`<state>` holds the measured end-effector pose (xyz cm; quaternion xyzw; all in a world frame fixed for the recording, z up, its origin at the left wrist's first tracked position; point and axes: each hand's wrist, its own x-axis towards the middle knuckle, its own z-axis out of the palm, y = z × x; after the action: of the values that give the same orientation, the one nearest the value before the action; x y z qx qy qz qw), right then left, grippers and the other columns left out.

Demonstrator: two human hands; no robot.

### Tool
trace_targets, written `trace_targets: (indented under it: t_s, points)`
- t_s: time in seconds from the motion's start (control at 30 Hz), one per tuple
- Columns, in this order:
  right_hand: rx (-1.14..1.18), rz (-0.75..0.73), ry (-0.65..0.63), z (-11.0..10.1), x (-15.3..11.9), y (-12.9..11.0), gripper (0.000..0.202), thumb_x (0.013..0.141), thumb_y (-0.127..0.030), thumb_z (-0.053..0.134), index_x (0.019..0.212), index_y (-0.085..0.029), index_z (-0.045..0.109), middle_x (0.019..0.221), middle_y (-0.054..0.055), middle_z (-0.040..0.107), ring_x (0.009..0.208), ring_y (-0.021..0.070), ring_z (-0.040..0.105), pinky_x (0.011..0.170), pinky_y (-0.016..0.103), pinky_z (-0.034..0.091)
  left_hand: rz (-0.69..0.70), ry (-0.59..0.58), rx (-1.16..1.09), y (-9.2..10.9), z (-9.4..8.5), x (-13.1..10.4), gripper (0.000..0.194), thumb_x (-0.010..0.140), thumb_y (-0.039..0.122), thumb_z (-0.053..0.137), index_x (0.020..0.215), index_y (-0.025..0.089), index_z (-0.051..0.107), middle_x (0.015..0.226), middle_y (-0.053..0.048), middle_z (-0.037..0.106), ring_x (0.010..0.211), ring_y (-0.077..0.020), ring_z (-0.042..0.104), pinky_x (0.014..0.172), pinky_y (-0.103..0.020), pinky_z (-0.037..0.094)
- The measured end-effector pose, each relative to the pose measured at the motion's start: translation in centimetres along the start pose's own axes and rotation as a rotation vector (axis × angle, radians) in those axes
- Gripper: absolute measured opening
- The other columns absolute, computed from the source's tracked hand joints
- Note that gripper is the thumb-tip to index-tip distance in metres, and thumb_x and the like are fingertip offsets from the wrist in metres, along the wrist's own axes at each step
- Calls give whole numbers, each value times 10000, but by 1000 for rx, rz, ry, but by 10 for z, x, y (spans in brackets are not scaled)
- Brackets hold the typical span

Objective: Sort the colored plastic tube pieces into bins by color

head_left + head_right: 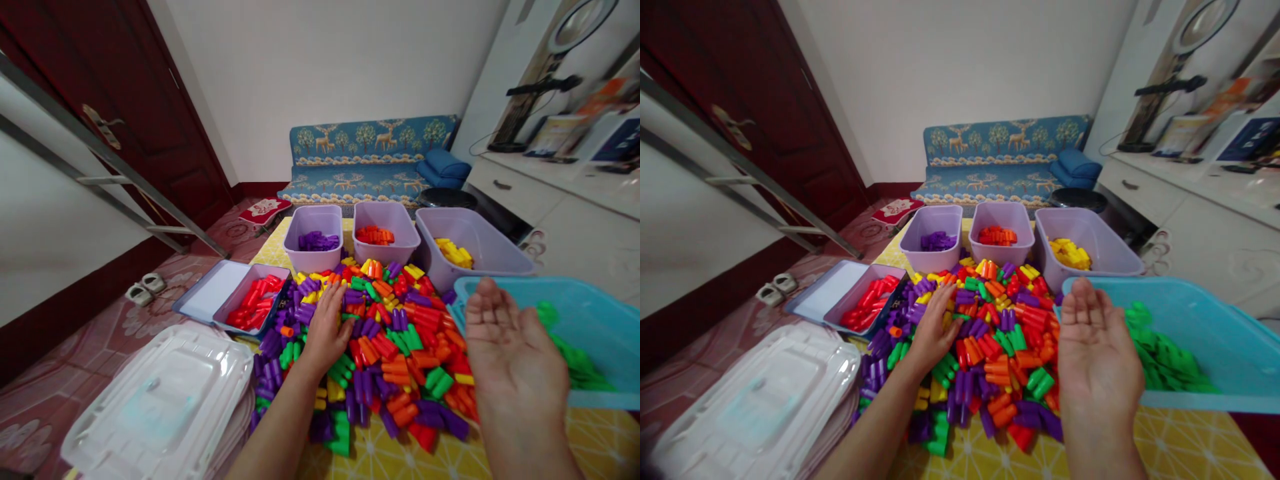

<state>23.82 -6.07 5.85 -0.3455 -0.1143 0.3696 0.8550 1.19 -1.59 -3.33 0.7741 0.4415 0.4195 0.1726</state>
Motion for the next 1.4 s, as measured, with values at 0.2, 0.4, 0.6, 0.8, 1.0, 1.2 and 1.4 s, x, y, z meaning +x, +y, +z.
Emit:
trace_targets:
  t_s: [0.2, 0.4, 0.6, 0.8, 1.0, 1.2, 1.4]
  points:
    - [-701, -20, -437, -8, 0, 22, 248, 823, -385, 603, 988, -217, 681, 1015, 60, 699, 978, 234, 646, 849, 403, 514, -5, -96, 186, 6, 0, 1, 701, 846, 373, 594, 1455, 169, 314, 1405, -164, 454, 1383, -325, 310, 1118, -539, 300]
    - [-1629, -575, -797, -22, 0, 46, 309, 798, -233, 581, 1089, -208, 682, 1124, 95, 675, 1075, 313, 561, 959, 503, 397, 25, -104, 220, 12, -3, 2, 498, 804, 175, 574, 1298, 230, 541, 1396, -128, 442, 1323, -302, 385, 1092, -518, 337]
    - [-1865, -592, -917, -32, 2, 59, 353, 774, -146, 576, 1095, -244, 686, 1090, 88, 654, 996, 292, 588, 848, 438, 450, 84, -141, 256, 12, -2, 1, 517, 751, 62, 543, 1213, 282, 618, 1475, -68, 389, 1393, -333, 279, 1113, -594, 255]
    - [-1796, -556, -821, -33, 6, 64, 473, 686, -156, 675, 1154, -213, 632, 1034, 88, 620, 961, 274, 613, 818, 383, 475, 91, -32, 123, 5, 1, 2, 388, 828, 135, 567, 1199, 240, 611, 1325, -103, 530, 1248, -270, 469, 1037, -487, 390]
    - [-1567, -394, -730, -24, 1, 55, 120, 729, -216, 644, 847, -219, 666, 863, 34, 618, 718, 194, 590, 658, 323, 463, 6, 71, -3, 2, 4, 2, 146, 780, 133, 642, 886, 220, 694, 1094, -66, 582, 1011, -213, 573, 903, -387, 464]
    - [-1168, -233, -562, -17, -4, 52, 204, 780, -396, 631, 865, -213, 598, 790, 15, 641, 607, 156, 560, 591, 288, 448, 74, 114, -140, 7, 0, 2, 182, 869, 143, 528, 873, 207, 699, 976, -65, 593, 958, -175, 588, 831, -305, 490]
    - [-924, 6, -549, -12, -11, 54, 277, 747, -446, 682, 857, -227, 554, 681, -15, 639, 602, 178, 630, 560, 277, 482, 111, -5, -114, 16, -9, 1, 492, 809, 403, 672, 1267, 250, 574, 1265, -110, 572, 1182, -263, 523, 1019, -410, 402]
